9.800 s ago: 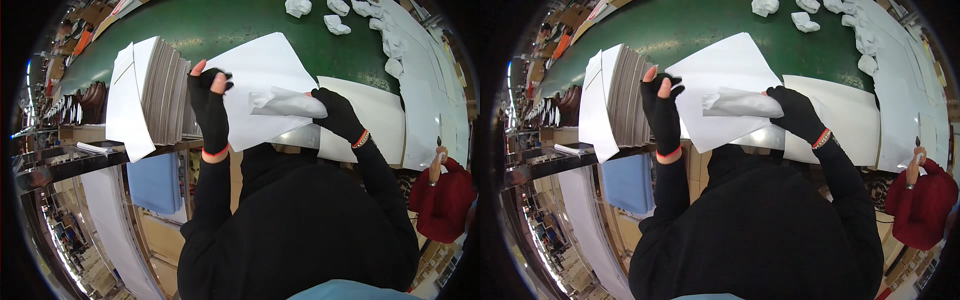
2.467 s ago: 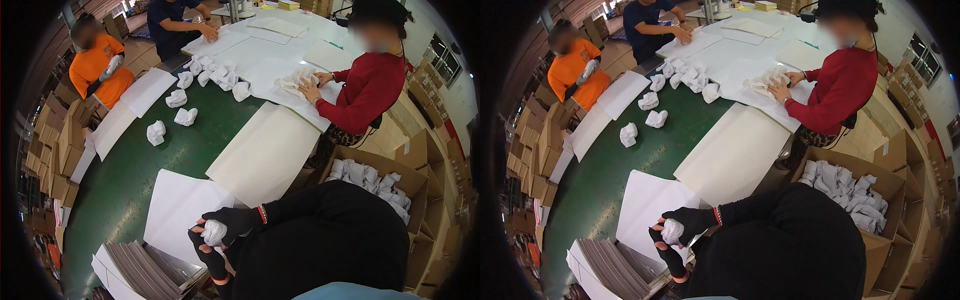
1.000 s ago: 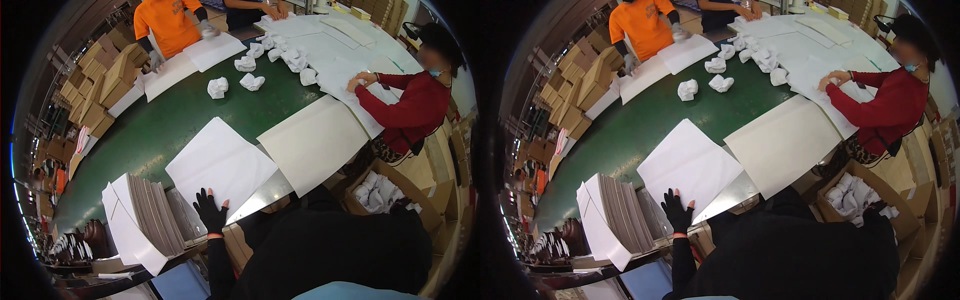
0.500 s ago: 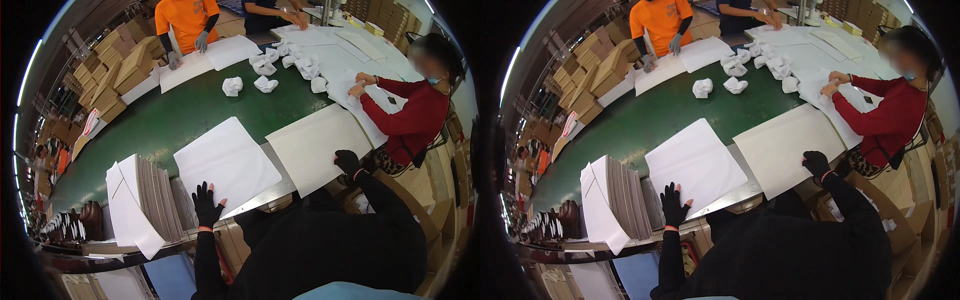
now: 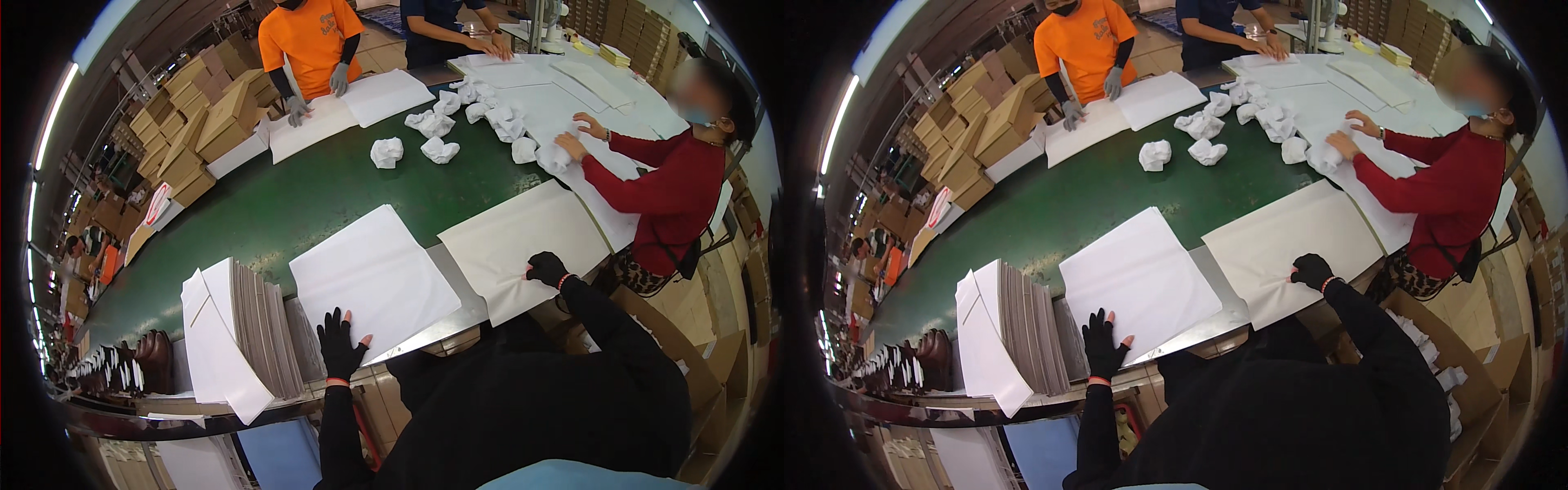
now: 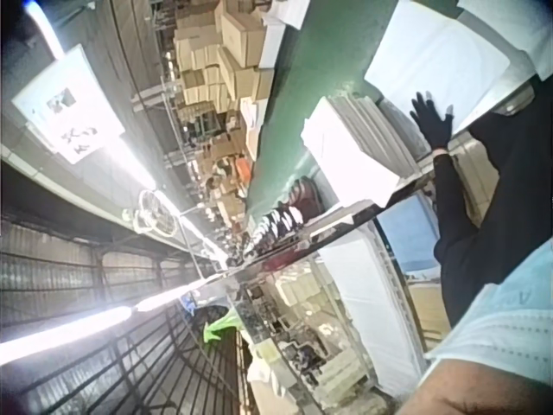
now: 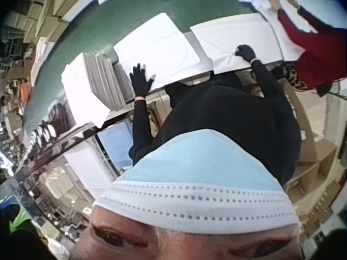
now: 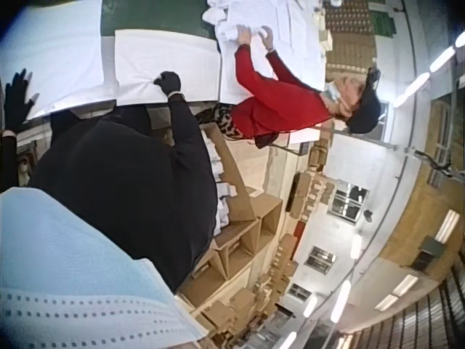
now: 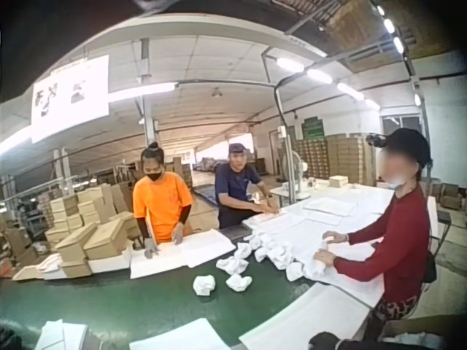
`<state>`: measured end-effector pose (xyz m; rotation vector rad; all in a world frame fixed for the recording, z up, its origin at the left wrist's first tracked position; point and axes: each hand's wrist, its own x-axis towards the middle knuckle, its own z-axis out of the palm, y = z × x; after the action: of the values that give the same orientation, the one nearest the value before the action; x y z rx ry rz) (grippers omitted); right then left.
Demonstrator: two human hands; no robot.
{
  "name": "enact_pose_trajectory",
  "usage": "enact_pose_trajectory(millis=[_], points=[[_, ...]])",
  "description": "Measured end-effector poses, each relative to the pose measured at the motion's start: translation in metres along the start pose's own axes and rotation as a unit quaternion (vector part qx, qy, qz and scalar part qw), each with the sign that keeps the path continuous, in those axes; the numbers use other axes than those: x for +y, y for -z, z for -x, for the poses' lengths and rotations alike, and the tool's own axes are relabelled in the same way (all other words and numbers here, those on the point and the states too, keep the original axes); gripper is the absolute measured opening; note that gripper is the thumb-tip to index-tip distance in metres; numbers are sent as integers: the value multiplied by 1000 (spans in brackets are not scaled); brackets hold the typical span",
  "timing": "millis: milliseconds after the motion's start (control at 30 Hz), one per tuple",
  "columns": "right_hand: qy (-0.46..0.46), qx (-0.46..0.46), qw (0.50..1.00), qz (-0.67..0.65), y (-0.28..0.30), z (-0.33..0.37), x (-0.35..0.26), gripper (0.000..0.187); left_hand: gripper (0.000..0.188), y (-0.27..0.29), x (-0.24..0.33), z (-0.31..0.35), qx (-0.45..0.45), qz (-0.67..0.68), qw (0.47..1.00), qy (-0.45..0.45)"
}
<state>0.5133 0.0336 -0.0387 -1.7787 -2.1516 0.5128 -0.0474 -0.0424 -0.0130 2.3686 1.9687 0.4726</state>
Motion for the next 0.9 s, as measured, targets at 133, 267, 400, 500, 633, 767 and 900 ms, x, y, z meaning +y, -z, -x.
enact_pose_trajectory(millis=[133, 267, 400, 500, 633, 767, 900], points=[[-15, -44, 999, -26, 2, -5, 12, 34, 76, 1, 0, 0, 4, 2, 1000, 0], [57, -68, 996, 20, -4, -15, 30, 30, 75, -1, -1, 2, 10, 10, 1000, 3], [104, -108, 983, 104, -4, -25, 39, 31, 74, 0, 2, -2, 14, 21, 1000, 2], [35, -244, 968, 42, 18, -36, 16, 32, 75, 2, 1, 2, 9, 16, 1000, 3], [75, -205, 975, 46, 25, -28, 13, 30, 77, 1, 2, -1, -3, 9, 1000, 3], [112, -163, 979, 45, 23, -19, -4, 35, 78, -1, -1, 2, -20, 0, 1000, 14], [114, -172, 977, 59, 12, -25, 9, 34, 79, 0, -2, 4, -36, 0, 999, 19]])
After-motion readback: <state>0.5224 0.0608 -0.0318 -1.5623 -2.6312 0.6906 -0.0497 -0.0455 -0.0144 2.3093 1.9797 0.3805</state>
